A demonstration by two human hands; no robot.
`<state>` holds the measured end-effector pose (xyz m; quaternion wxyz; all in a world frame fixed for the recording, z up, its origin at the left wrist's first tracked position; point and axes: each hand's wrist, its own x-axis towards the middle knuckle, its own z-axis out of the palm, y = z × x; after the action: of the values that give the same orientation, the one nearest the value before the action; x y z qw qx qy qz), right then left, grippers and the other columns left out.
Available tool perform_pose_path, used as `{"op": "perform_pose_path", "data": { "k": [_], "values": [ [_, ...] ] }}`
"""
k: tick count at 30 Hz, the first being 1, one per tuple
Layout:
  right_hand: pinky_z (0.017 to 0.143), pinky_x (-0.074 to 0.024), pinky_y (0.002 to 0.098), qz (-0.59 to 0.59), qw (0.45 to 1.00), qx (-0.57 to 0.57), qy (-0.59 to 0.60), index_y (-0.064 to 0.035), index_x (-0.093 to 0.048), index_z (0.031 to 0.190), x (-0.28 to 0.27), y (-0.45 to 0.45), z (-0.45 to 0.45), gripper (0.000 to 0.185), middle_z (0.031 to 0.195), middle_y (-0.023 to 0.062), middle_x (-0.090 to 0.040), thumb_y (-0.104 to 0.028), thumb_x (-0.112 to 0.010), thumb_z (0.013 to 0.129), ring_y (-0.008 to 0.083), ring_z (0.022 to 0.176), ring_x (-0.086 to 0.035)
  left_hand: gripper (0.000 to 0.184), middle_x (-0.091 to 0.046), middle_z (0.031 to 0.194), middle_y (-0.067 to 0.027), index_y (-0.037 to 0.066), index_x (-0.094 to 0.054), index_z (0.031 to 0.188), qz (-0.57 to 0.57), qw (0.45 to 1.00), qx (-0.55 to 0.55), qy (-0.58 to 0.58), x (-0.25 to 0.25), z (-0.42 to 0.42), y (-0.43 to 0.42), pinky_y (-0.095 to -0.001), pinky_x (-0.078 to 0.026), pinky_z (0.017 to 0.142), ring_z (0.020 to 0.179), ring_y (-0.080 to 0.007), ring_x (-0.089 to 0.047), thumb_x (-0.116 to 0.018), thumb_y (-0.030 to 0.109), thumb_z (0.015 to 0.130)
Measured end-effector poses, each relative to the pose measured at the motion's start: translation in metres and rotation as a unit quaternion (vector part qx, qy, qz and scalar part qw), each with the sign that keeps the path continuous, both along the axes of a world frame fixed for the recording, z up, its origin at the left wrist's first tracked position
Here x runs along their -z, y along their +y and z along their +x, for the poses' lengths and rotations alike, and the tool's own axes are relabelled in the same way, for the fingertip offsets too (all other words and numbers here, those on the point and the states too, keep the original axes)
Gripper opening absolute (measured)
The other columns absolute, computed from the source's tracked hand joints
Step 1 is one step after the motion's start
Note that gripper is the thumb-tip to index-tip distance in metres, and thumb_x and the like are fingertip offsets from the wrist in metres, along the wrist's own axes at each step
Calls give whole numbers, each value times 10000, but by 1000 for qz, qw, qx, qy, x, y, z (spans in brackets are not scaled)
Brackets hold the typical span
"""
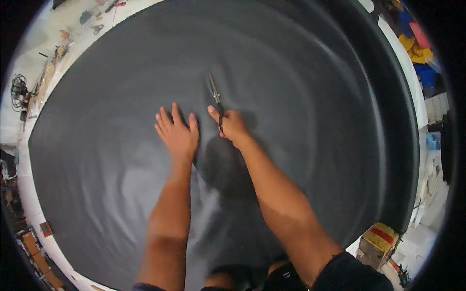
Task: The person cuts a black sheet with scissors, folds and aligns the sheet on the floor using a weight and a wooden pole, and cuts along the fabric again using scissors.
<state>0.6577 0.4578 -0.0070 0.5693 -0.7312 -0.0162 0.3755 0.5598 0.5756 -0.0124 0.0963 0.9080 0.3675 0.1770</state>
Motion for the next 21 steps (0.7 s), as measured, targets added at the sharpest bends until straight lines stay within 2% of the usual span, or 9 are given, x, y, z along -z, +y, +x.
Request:
{"op": "perform_pose_path", "data": {
  "k": [1, 4, 9, 13, 16, 18, 21],
  "values": [
    [413, -348, 277, -6, 1000, -3, -2, -117, -458, 601, 1, 0, 5, 542, 525, -2, -469, -559, -656, 844, 110, 424, -450, 614, -325, 1478, -233, 92, -426, 1402, 2, 999, -23, 36, 15, 18, 13, -505, -159, 1157, 1400, -415, -240, -522, 436, 903],
    [411, -353, 276, -36, 999, -4, 10, -111, -465, 608, 0, 3, -1, 524, 516, -3, -464, -529, -667, 851, 107, 421, -454, 660, -280, 1511, -211, 115, -371, 1447, -6, 997, -39, 69, 23, 24, 13, -497, -105, 1173, 1427, -387, -192, -477, 475, 904],
    [419, -365, 277, -58, 993, 30, -100, -90, -470, 617, 4, 8, -6, 521, 508, -1, -451, -505, -682, 848, 108, 418, -445, 649, -287, 1509, -196, 132, -376, 1439, -17, 996, -46, 78, 14, 28, 14, -511, -115, 1168, 1419, -390, -207, -519, 447, 889],
    [423, -369, 288, -64, 996, 29, -55, -83, -475, 619, 2, 33, 22, 543, 504, 9, -455, -537, -666, 848, 117, 421, -450, 668, -247, 1526, -198, 123, -362, 1445, -49, 993, -48, 99, 11, 31, 16, -510, -98, 1172, 1433, -376, -173, -517, 446, 882],
    [426, -370, 301, -96, 989, 31, -112, -81, -482, 620, -2, 71, 68, 569, 496, 9, -446, -579, -654, 836, 125, 421, -449, 677, -245, 1525, -199, 119, -365, 1442, -57, 992, -42, 103, 9, 30, 18, -517, -103, 1170, 1430, -383, -171, -541, 435, 870],
    [430, -372, 305, -47, 998, 14, -47, -82, -484, 622, -8, 94, 96, 591, 510, 8, -447, -614, -651, 818, 129, 426, -451, 680, -255, 1519, -202, 115, -374, 1435, -56, 992, -41, 102, 9, 31, 17, -527, -107, 1167, 1424, -395, -182, -552, 435, 862],
    [423, -372, 294, -42, 999, 7, -25, -78, -498, 625, 0, 133, 139, 584, 516, 9, -451, -606, -667, 808, 122, 429, -457, 641, -282, 1498, -228, 105, -389, 1425, -44, 993, -40, 100, 7, 33, 20, -543, -127, 1156, 1406, -415, -217, -547, 402, 880]
  ]
}}
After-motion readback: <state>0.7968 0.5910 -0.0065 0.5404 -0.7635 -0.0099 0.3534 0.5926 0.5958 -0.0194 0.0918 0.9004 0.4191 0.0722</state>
